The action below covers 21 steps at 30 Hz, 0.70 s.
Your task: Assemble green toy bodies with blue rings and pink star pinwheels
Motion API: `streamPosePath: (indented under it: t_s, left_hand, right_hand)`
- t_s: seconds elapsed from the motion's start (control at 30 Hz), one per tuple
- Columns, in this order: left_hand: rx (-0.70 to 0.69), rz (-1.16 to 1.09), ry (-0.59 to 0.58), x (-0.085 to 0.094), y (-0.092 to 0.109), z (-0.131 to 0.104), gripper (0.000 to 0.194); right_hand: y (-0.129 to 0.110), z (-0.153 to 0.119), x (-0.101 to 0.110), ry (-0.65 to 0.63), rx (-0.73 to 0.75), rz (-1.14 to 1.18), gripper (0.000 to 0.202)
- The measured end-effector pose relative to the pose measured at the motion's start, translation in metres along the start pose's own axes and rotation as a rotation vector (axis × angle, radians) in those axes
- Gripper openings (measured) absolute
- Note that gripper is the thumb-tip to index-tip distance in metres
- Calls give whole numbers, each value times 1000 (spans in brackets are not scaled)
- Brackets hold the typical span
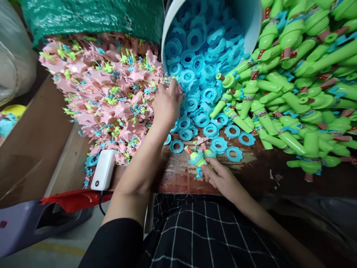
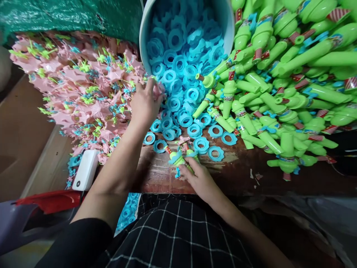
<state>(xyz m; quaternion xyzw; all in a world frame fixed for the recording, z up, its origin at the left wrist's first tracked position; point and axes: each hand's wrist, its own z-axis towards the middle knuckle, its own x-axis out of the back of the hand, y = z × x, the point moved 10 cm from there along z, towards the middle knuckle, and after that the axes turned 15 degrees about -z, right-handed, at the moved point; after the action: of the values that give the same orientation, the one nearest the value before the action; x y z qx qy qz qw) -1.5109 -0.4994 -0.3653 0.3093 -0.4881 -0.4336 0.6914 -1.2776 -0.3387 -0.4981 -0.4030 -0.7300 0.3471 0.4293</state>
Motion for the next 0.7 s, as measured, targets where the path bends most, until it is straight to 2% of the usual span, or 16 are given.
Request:
streamPosePath:
  t_s: [0.07, 0.1, 0.17, 0.23, 0.27, 0.37, 0.43, 0.47, 0.5, 0.57, 0.63, 0.7]
  left_hand:
    - [-45, -57, 23, 10, 5, 7, 34]
    - [-73, -118, 42, 17, 9, 4, 31]
    - [-112, -266, 91, 34, 17, -19, 26]
    - [-84, -395, 133, 45, 15, -59, 26]
    - [-35, -438, 136, 46, 10, -84, 28]
    - [156, -446, 109, 30, -19, -159, 32]
    - [212, -371, 70, 17, -35, -193, 39]
    - [224, -337, 56, 11, -42, -202, 40]
    - [237, -329, 49, 8, -47, -205, 40]
    - [271, -432, 77, 8, -55, -195, 34]
    - [269, -622, 144, 17, -55, -168, 32]
    - [202, -707, 171, 29, -44, -131, 34]
  right_hand:
    - [1, 1, 16, 76, 5, -68, 44]
    - [2, 2, 24, 109, 9, -89, 45]
    - [3, 1, 36, 149, 17, -102, 47]
    - [6, -1, 43, 152, 13, -87, 46]
    - [7, -3, 46, 148, 6, -84, 46]
    - [9, -10, 48, 122, -14, -161, 44]
    - [6, -13, 46, 105, 0, -279, 41]
    - [3, -14, 45, 105, 20, -340, 39]
    - [1, -15, 44, 113, 42, -391, 37]
    - [-3, -15, 43, 149, 76, -449, 36]
    - [-2, -15, 44, 200, 67, -443, 38]
    - [0, -15, 46, 238, 33, -399, 41]
